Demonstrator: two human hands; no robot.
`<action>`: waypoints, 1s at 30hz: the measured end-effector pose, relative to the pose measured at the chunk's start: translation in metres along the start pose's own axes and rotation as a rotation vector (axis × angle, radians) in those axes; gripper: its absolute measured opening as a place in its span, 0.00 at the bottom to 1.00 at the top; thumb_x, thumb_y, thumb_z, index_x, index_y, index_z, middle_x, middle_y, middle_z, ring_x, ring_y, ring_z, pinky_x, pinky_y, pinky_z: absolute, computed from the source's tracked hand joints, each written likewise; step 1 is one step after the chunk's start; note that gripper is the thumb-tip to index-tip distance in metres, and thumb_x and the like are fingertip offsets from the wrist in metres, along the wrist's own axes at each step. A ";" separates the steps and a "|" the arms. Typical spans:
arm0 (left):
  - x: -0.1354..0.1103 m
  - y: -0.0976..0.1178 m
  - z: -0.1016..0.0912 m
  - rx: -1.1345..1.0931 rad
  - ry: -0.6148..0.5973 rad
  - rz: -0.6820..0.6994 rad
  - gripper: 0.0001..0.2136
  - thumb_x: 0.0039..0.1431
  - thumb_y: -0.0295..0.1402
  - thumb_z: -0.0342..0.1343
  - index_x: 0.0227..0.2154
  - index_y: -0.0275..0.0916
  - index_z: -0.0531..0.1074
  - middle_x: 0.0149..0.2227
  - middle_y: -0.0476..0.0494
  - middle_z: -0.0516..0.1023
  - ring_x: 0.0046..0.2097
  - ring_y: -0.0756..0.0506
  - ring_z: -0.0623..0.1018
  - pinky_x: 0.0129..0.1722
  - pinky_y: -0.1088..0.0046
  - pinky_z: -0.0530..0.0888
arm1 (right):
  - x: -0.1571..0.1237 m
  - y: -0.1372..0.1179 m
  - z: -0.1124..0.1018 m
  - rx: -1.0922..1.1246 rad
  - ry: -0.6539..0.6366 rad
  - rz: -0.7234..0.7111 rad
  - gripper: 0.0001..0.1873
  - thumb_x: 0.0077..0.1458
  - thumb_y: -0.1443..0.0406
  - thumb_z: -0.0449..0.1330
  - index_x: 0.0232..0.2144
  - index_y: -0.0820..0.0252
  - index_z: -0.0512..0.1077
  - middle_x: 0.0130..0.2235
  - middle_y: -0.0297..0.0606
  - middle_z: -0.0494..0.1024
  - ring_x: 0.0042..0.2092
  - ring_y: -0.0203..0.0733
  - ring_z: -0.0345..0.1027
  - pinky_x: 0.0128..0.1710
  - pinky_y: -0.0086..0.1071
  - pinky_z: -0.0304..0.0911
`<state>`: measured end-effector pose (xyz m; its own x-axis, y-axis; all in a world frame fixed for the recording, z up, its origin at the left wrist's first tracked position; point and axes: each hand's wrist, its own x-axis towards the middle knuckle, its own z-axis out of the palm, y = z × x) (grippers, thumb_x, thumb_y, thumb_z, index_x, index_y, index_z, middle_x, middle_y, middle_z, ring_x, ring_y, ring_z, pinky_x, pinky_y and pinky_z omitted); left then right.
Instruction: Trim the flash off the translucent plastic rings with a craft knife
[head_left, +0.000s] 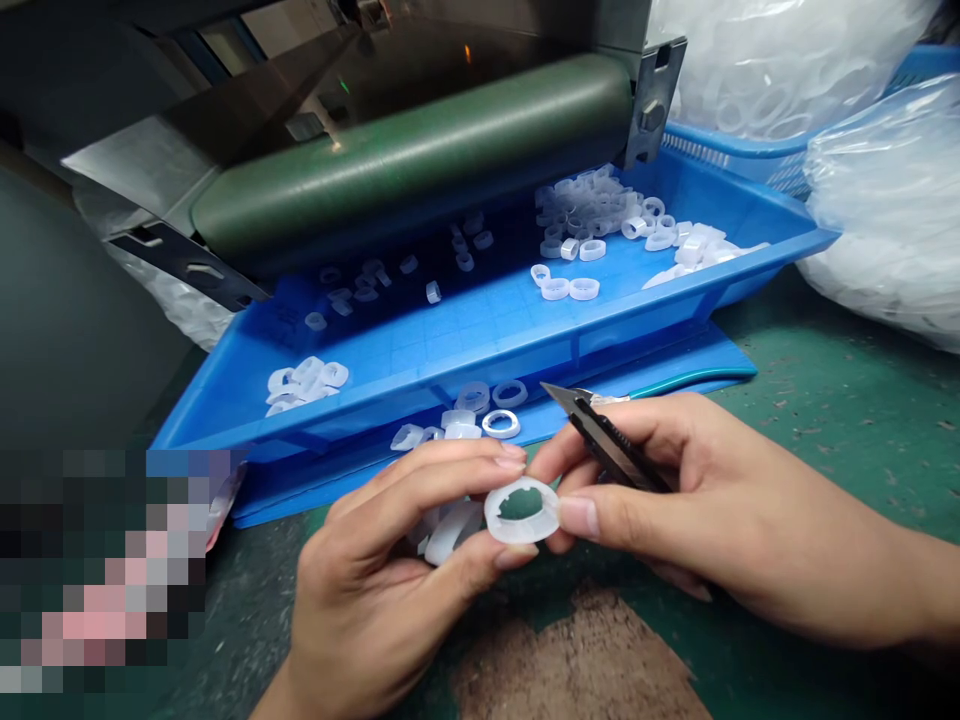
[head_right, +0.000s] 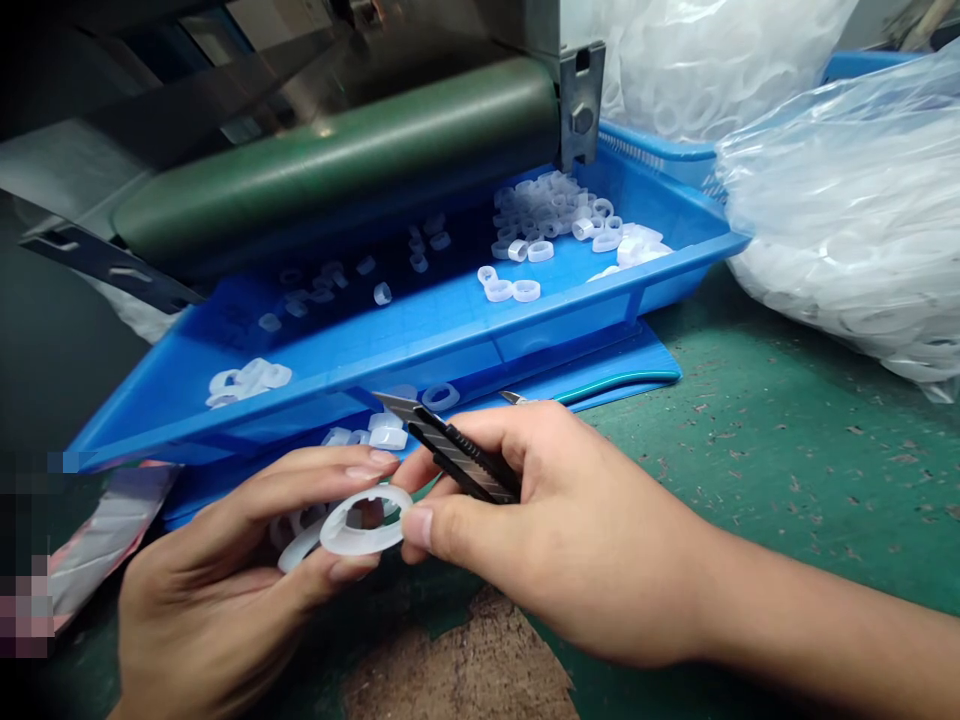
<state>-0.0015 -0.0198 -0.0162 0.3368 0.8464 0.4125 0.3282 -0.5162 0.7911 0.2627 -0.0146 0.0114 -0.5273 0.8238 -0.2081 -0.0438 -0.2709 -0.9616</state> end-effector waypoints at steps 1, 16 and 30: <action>-0.001 -0.001 0.000 0.012 0.010 0.014 0.14 0.75 0.38 0.79 0.58 0.62 0.91 0.56 0.58 0.96 0.57 0.46 0.94 0.64 0.74 0.88 | -0.001 0.000 0.000 -0.088 0.037 -0.036 0.06 0.70 0.65 0.73 0.37 0.54 0.84 0.34 0.29 0.81 0.32 0.37 0.71 0.28 0.30 0.63; 0.001 -0.012 -0.022 0.254 -0.061 0.225 0.18 0.76 0.28 0.74 0.62 0.53 0.87 0.58 0.52 0.96 0.57 0.43 0.95 0.64 0.66 0.90 | -0.010 -0.006 -0.009 -0.700 0.020 -0.090 0.24 0.80 0.52 0.57 0.30 0.51 0.76 0.56 0.39 0.96 0.52 0.58 0.89 0.37 0.43 0.65; 0.006 -0.008 -0.023 0.242 -0.125 0.267 0.17 0.77 0.25 0.72 0.63 0.49 0.86 0.59 0.52 0.95 0.59 0.47 0.94 0.68 0.74 0.85 | -0.008 -0.007 -0.011 -0.613 -0.072 0.035 0.22 0.78 0.52 0.56 0.31 0.50 0.75 0.56 0.39 0.94 0.60 0.62 0.84 0.53 0.50 0.65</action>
<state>-0.0221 -0.0079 -0.0099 0.5388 0.6634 0.5192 0.4088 -0.7448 0.5275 0.2765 -0.0142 0.0176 -0.5768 0.7779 -0.2493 0.4587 0.0559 -0.8869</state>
